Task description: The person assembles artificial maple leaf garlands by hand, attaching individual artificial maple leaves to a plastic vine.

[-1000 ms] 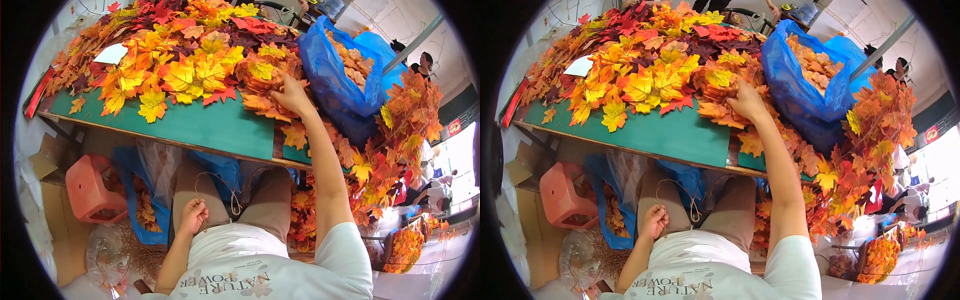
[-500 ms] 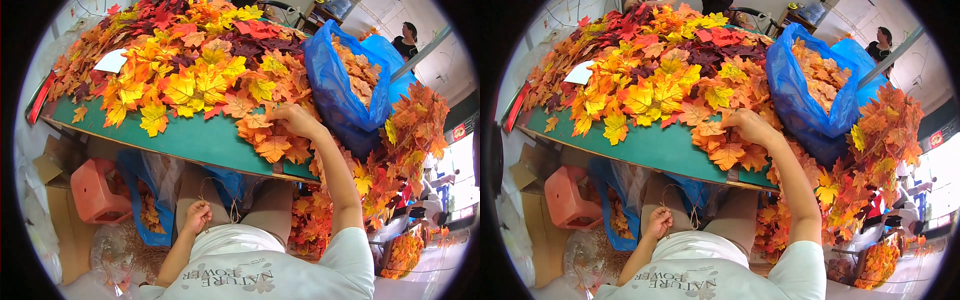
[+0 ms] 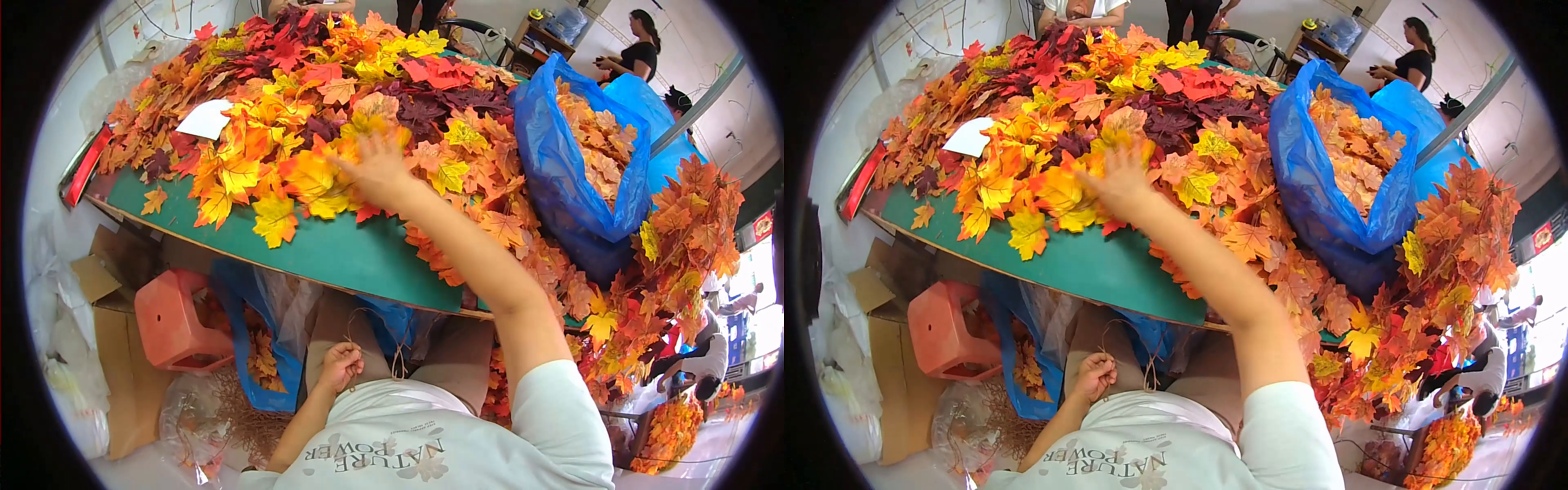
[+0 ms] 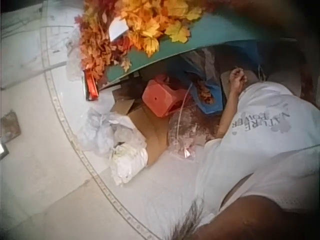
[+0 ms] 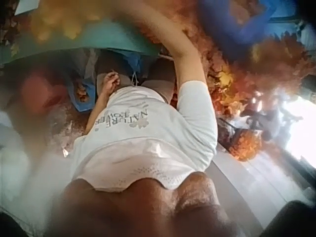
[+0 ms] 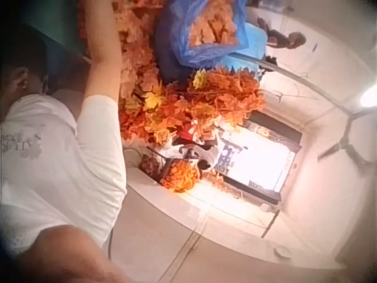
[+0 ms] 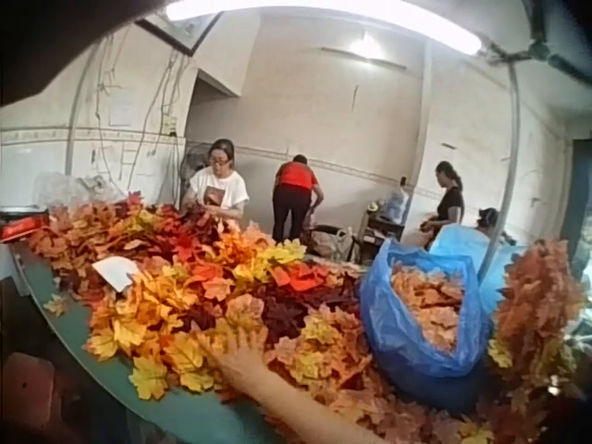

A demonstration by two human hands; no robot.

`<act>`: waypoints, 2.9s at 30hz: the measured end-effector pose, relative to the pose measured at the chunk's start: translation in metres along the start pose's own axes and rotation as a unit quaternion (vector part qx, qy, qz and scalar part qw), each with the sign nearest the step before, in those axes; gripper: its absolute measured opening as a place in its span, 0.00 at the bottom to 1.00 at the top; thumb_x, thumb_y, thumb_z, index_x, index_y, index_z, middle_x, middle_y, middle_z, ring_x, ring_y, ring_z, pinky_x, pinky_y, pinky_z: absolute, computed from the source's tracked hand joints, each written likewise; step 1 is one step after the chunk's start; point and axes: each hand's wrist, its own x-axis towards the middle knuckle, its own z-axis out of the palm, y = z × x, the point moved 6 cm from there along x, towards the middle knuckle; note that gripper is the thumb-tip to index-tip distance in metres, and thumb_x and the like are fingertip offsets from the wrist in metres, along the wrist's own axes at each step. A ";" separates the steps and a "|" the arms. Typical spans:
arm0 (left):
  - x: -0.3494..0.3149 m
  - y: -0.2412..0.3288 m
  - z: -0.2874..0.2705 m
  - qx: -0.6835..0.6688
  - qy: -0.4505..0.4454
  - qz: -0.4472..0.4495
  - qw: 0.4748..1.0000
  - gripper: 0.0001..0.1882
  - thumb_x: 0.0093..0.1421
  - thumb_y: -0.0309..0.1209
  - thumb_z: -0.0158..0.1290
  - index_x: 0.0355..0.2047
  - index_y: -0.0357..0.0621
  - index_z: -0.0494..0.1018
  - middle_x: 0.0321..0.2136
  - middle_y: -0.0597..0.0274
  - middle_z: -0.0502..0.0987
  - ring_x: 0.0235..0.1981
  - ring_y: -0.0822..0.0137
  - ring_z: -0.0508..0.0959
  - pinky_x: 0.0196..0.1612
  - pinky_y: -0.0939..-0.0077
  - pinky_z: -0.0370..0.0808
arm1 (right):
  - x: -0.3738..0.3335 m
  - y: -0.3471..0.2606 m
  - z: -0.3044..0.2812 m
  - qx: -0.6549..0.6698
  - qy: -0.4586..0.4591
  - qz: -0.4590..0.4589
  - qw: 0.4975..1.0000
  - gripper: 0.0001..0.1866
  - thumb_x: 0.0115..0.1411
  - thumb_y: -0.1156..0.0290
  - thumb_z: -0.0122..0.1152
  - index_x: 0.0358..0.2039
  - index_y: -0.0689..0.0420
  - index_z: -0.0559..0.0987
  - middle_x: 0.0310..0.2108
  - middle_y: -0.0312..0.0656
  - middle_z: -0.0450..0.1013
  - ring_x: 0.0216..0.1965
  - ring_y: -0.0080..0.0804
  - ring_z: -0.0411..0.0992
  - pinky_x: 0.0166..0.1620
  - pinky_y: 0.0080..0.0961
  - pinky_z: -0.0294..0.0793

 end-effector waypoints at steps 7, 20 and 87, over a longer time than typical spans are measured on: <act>0.001 0.003 0.004 0.007 0.010 0.005 1.000 0.05 0.58 0.22 0.52 0.35 0.37 0.71 0.25 0.60 0.75 0.22 0.68 0.76 0.23 0.77 0.75 | 0.051 -0.070 0.024 0.147 -0.057 0.035 0.987 0.36 0.58 0.56 0.53 0.64 0.41 0.51 0.61 0.61 0.50 0.53 0.82 0.52 0.49 0.64 0.62; 0.002 0.003 0.002 -0.021 -0.015 0.020 0.999 0.05 0.57 0.21 0.52 0.35 0.37 0.71 0.25 0.60 0.75 0.22 0.68 0.76 0.23 0.78 0.74 | -0.017 0.042 -0.060 0.149 0.093 0.101 0.979 0.20 0.53 0.76 0.52 0.49 0.56 0.70 0.45 0.49 0.70 0.50 0.49 0.67 0.52 0.40 0.67; -0.047 0.092 0.230 0.182 -0.039 0.203 0.961 0.23 0.54 0.21 0.55 0.51 0.40 0.67 0.25 0.67 0.71 0.26 0.74 0.75 0.29 0.84 0.72 | -0.269 -0.097 0.015 0.902 0.174 0.327 0.223 0.06 0.56 0.76 0.60 0.34 0.64 0.78 0.33 0.43 0.76 0.32 0.25 0.75 0.33 0.17 0.78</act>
